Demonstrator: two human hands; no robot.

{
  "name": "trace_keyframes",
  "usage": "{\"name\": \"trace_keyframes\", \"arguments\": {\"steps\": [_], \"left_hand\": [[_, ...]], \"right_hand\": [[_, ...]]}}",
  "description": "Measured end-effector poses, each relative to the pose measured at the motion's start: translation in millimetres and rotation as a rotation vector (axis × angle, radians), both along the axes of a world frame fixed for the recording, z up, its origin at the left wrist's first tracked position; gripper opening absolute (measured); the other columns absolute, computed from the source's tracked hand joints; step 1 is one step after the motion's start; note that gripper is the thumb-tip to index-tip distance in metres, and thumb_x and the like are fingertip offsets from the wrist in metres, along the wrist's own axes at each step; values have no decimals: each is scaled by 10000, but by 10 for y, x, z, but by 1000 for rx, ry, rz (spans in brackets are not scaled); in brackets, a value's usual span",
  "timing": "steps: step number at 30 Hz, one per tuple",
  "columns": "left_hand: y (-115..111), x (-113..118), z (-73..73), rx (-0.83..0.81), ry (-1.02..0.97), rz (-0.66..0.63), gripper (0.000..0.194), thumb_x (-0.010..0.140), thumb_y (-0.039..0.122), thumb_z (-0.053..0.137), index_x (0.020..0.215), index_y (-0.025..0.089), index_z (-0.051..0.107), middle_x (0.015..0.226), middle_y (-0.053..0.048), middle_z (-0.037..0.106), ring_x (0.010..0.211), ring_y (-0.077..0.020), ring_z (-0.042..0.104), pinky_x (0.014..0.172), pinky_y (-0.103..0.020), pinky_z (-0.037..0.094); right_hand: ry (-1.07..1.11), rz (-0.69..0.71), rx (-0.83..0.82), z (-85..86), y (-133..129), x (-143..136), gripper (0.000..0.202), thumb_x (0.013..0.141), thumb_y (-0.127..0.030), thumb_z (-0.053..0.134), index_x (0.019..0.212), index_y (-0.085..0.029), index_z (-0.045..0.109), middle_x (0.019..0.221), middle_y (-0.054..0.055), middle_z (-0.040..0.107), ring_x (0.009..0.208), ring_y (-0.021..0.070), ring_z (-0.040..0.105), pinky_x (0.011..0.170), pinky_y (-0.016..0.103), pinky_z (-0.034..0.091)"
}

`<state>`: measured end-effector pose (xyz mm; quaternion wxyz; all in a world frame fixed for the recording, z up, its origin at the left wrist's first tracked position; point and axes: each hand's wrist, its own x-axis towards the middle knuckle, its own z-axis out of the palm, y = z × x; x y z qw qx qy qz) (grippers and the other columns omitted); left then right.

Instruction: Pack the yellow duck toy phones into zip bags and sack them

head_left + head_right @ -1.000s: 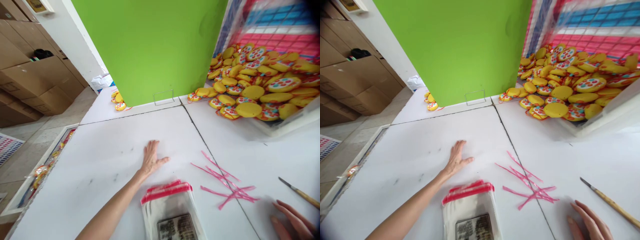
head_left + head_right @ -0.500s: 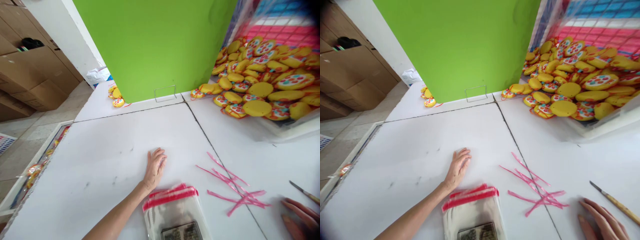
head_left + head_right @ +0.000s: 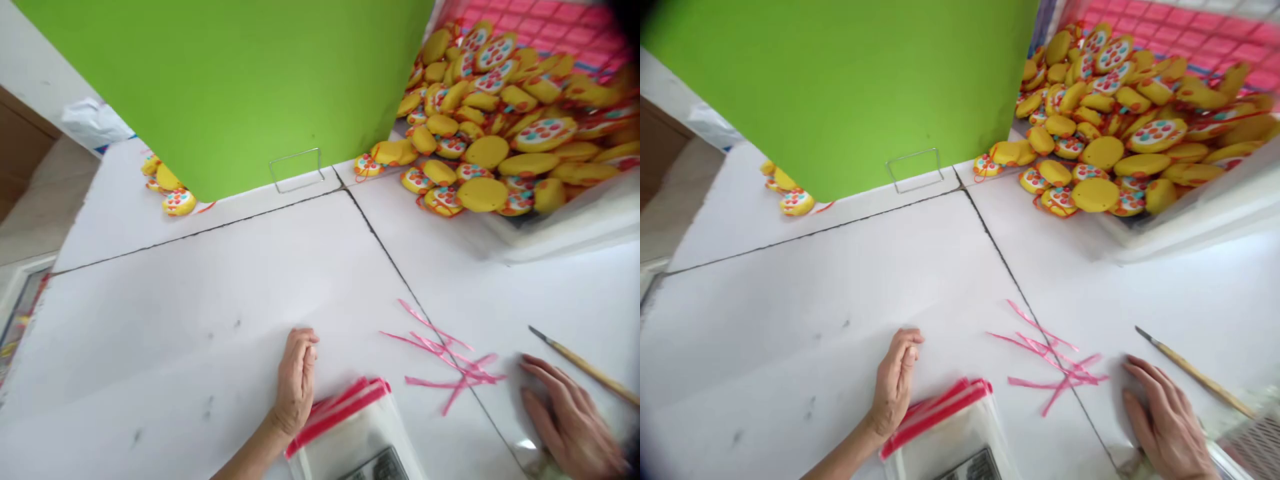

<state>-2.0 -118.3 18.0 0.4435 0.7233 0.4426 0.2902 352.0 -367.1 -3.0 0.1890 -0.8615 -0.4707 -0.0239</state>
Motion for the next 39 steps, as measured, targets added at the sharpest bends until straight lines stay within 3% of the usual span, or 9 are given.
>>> {"name": "trace_keyframes", "arguments": {"steps": [6,11,14,17,23,26,29,34,39], "left_hand": [[39,-140,47,-105,96,-38,279,970,331,297,962,209,549,1064,-89,572,1019,-207,546,840,-326,460],[350,-212,53,-113,207,-22,273,960,378,316,1020,223,533,1043,-71,585,793,-174,568,745,-302,482],[570,73,95,-105,191,-56,284,960,396,299,1039,223,510,896,-37,587,628,-154,520,632,-290,468],[614,599,234,-92,106,-167,264,963,370,300,1015,211,504,909,-45,579,681,-161,536,657,-292,461],[122,1478,370,-53,-93,-585,237,972,265,295,785,210,429,781,-36,539,759,-169,516,699,-285,442],[-44,1553,292,102,-156,-750,249,963,247,287,726,216,358,698,-21,527,676,-162,490,651,-282,431],[29,1474,219,175,-94,-766,238,960,201,273,740,219,362,676,-13,521,650,-160,489,637,-278,429],[234,1458,117,207,38,-747,245,950,177,293,731,220,394,681,-16,534,649,-164,507,623,-281,432],[1,1727,0,143,54,-856,270,923,216,389,678,212,504,651,-40,554,634,-182,526,585,-296,440]], "right_hand": [[-27,114,-86,-54,-124,45,357,906,-310,453,1247,-217,501,1317,137,535,1221,322,501,994,419,401],[-66,126,-118,-57,-113,-23,431,900,-249,447,1329,-253,418,1336,121,515,1199,324,520,972,437,436],[-97,135,-142,-96,-137,-31,483,896,-271,420,1373,-255,353,1348,130,489,1198,344,507,950,495,449],[-134,160,-143,-126,-165,-30,519,885,-304,398,1391,-208,329,1351,157,468,1195,370,490,913,537,458],[-181,173,-157,-98,-123,-57,534,884,-270,405,1400,-165,318,1339,169,474,1188,355,493,910,505,459],[-184,153,-167,-105,-106,-78,522,885,-251,411,1394,-170,326,1354,155,472,1214,338,480,953,489,433],[-186,142,-184,-118,-100,-99,510,887,-254,413,1385,-170,338,1363,140,474,1234,318,470,980,469,414],[-232,157,-186,-103,-100,-103,487,879,-264,430,1349,-143,392,1335,140,513,1207,313,496,947,457,428],[-358,214,-158,-155,-147,-33,541,854,-260,447,1375,-125,396,1266,150,578,1106,311,584,831,418,506]]}}
